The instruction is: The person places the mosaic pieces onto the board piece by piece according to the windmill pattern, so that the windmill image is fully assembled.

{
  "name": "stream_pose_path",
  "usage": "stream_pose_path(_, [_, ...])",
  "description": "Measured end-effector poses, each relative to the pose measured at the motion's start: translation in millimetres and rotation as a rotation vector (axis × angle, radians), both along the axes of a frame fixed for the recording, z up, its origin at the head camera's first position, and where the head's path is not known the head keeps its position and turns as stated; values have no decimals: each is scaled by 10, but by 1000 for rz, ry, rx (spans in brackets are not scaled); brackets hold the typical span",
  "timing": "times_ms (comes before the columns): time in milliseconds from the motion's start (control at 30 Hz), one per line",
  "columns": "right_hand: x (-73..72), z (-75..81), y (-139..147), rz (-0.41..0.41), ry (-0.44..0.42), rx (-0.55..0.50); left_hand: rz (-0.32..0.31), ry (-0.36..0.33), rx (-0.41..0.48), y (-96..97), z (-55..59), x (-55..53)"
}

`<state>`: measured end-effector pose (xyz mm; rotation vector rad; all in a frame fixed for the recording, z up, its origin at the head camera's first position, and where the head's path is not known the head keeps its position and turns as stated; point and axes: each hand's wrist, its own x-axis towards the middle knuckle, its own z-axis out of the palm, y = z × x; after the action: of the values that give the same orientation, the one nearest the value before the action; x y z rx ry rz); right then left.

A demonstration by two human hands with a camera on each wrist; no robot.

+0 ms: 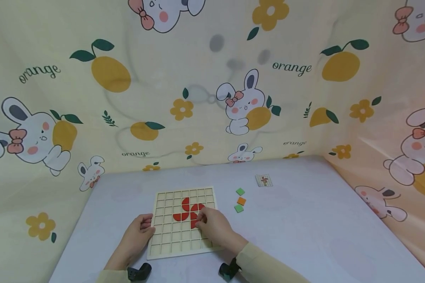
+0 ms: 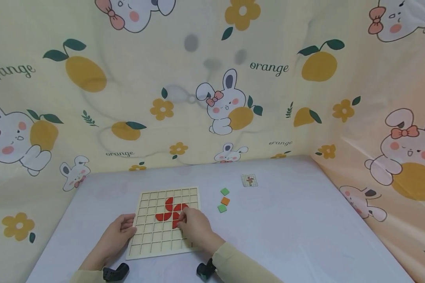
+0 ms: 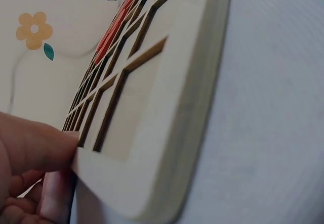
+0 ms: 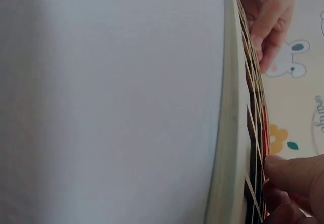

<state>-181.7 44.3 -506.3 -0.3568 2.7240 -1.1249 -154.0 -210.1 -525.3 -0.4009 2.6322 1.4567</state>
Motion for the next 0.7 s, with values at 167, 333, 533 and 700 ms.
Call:
stream_pose_path(167, [-13,18,12,-7,3,-9,-7,6,2,9,3,5])
stream_pose_path(333, [-28,18,4,-11,0,-7,-12,16,7,4,1,2])
stream_pose_path(533, [-45,-3,3,-10,-5,-19,-10,14,2,-5,-2,-1])
stream_pose_path(700, [-37,-11,8,-6,-14,-16,-7,9,-1,6,-6,4])
